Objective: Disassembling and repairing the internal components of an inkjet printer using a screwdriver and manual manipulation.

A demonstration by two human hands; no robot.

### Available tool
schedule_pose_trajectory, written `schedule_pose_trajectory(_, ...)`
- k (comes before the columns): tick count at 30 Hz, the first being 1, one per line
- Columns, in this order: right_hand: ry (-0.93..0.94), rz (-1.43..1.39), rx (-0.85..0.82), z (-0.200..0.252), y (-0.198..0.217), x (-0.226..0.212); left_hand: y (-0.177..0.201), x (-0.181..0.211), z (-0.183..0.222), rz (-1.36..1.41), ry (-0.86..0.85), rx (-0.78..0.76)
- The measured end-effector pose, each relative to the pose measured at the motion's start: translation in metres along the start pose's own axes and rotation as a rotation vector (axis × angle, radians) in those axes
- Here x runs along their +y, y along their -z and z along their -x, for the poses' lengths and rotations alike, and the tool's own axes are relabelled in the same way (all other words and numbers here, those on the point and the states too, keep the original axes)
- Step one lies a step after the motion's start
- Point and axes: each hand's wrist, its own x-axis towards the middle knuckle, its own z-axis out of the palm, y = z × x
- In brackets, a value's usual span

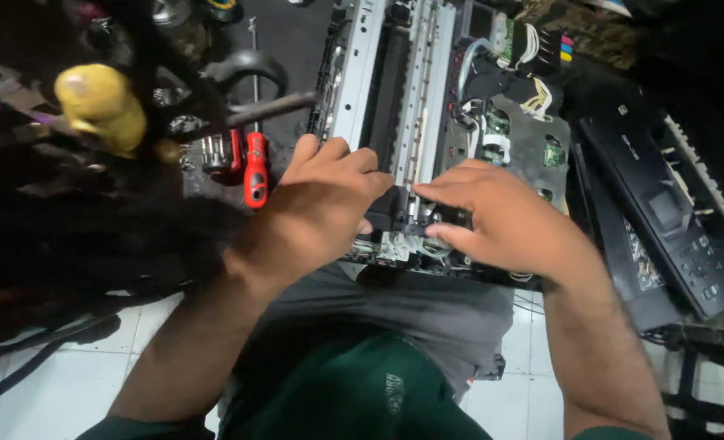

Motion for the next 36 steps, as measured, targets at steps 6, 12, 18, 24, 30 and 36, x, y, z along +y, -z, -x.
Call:
schedule_pose_trajectory(6,0.051,-0.025,0.159,0.001,-0.011,0.006,0.008,0.009,-0.003,-0.076,0.015,-0.073)
schedule_pose_trajectory(12,0.077,-0.011,0.216,0.003,-0.022,0.012,-0.003,0.005,-0.003,-0.164,0.0,-0.028)
schedule_pose_trajectory(18,0.092,0.042,0.232,0.005,-0.033,0.016,0.002,0.007,0.001,-0.14,-0.036,-0.032)
schedule_pose_trajectory(24,0.157,0.204,0.253,0.002,-0.036,0.015,-0.003,0.004,-0.006,-0.086,0.032,-0.104)
schedule_pose_trajectory(30,0.093,0.293,0.193,0.007,-0.025,0.005,-0.002,0.013,-0.01,-0.296,-0.007,-0.145)
schedule_pose_trajectory(36,-0.069,-0.051,0.45,0.065,0.006,0.004,-0.003,0.014,-0.008,-0.353,0.041,-0.148)
